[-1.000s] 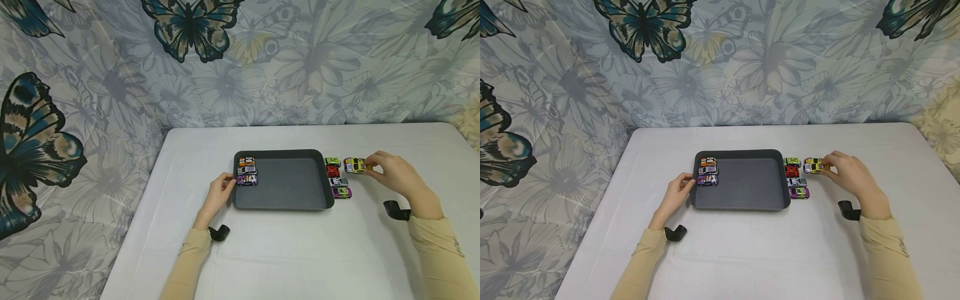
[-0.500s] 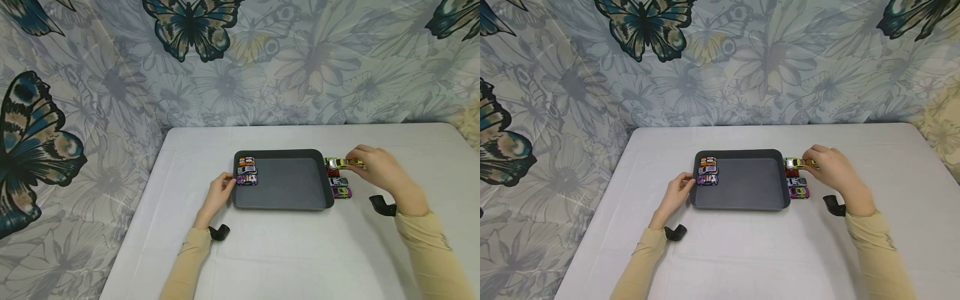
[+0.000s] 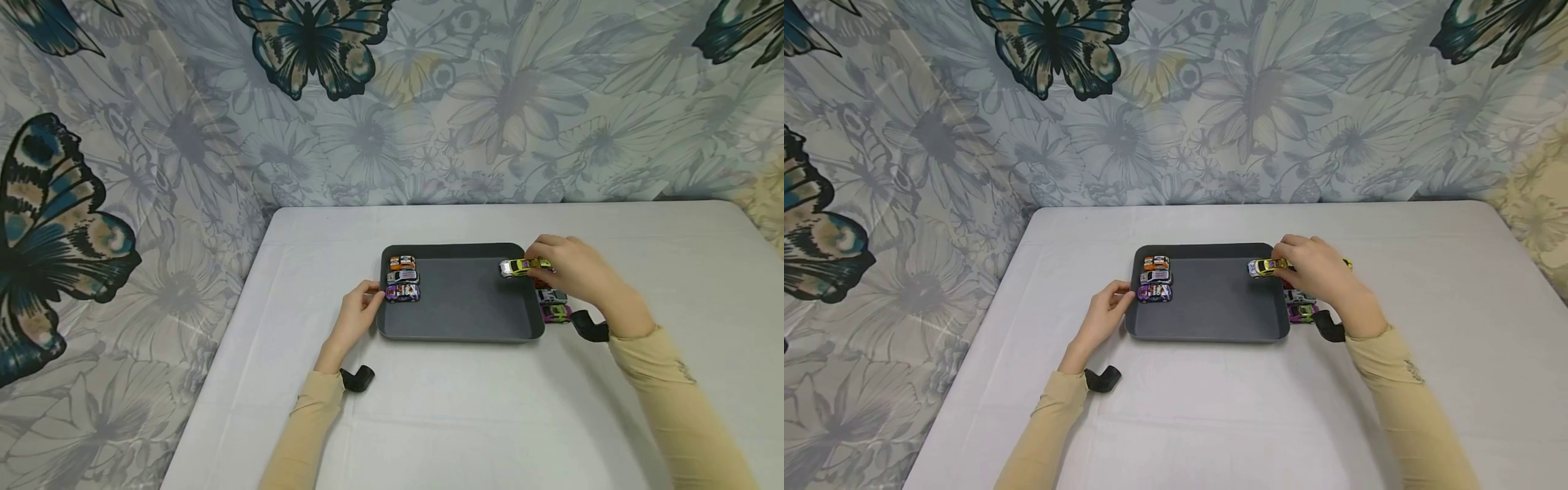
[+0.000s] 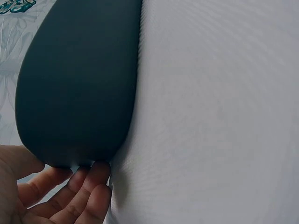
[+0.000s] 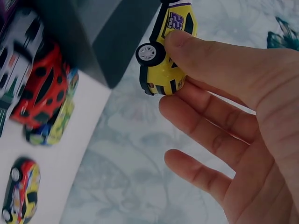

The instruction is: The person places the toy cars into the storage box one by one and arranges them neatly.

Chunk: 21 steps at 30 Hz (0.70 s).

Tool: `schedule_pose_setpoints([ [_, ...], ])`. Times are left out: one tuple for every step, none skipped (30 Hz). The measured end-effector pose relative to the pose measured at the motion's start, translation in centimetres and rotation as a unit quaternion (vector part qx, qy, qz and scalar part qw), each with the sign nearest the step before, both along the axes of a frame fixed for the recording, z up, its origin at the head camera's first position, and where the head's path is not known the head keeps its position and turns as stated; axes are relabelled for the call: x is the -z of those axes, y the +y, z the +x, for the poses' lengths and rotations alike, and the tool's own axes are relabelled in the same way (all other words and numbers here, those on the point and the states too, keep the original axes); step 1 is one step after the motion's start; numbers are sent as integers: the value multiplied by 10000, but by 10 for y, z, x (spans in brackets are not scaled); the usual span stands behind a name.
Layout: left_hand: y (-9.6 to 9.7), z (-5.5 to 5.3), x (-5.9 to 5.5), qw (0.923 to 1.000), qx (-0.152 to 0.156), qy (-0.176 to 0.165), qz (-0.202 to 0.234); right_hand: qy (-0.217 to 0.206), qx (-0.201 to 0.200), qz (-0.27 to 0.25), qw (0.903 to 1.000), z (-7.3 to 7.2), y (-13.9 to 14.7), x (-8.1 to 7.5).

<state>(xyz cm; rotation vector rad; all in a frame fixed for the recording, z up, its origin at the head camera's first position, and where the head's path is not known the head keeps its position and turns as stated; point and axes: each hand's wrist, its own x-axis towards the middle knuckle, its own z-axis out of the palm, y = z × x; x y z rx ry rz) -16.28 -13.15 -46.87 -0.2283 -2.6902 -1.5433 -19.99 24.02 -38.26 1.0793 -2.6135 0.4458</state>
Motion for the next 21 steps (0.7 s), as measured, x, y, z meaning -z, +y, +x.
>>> schedule_pose_setpoints([
  [0,0,0,10000,8,2,11,-47,-16,33,10000,-1,-3,0],
  [0,0,0,10000,1,-9,15,-94,-41,64,9999,-1,-6,1],
  [0,0,0,10000,-4,-20,14,-144,-61,88,9998,-2,-9,1],
  [0,0,1,10000,-2,-17,13,-190,-90,112,9997,-2,-11,2],
  [0,0,1,10000,-5,-14,11,-243,-110,135,9996,-3,-14,3],
  [0,0,1,10000,-5,-5,4,-315,-124,156,9993,-3,-16,3],
  [0,-1,1,10000,-7,8,-4,-388,-137,185,9990,-3,-19,4],
  [0,-1,0,10000,-15,11,-6,-455,-149,212,9986,-3,-21,5],
  [0,-1,1,10000,-9,24,-6,-518,-165,230,9983,-3,-24,5],
  [0,-1,1,10000,-4,39,-9,-574,-184,253,9979,-3,-26,6],
  [0,-1,1,10000,3,45,-9,-621,-201,275,9975,-3,-29,7],
  [0,-1,1,10000,8,47,-11,-659,-234,292,9971,-3,-31,7],
  [0,-1,1,10000,9,44,-11,-687,-264,310,9968,-3,-34,8],
  [0,-1,0,10000,8,38,-13,-717,-303,305,9965,-3,-37,9],
  [0,-1,0,10000,6,32,-8,-735,-336,317,9962,-4,-40,10],
  [0,-1,1,10000,1,26,-7,-756,-368,325,9959,-4,-43,11],
  [0,-1,1,10000,0,20,-6,-762,-411,331,9957,-4,-46,12],
  [0,-1,1,10000,-5,11,-3,-763,-454,348,9954,-4,-49,14],
  [0,-1,1,10000,-10,6,-2,-761,-497,371,9952,-4,-52,15],
  [0,-1,1,10000,-11,2,-1,-734,-539,392,9951,-4,-55,16],
  [0,-1,1,10000,-11,-2,1,-704,-581,426,9949,-3,-58,17],
])
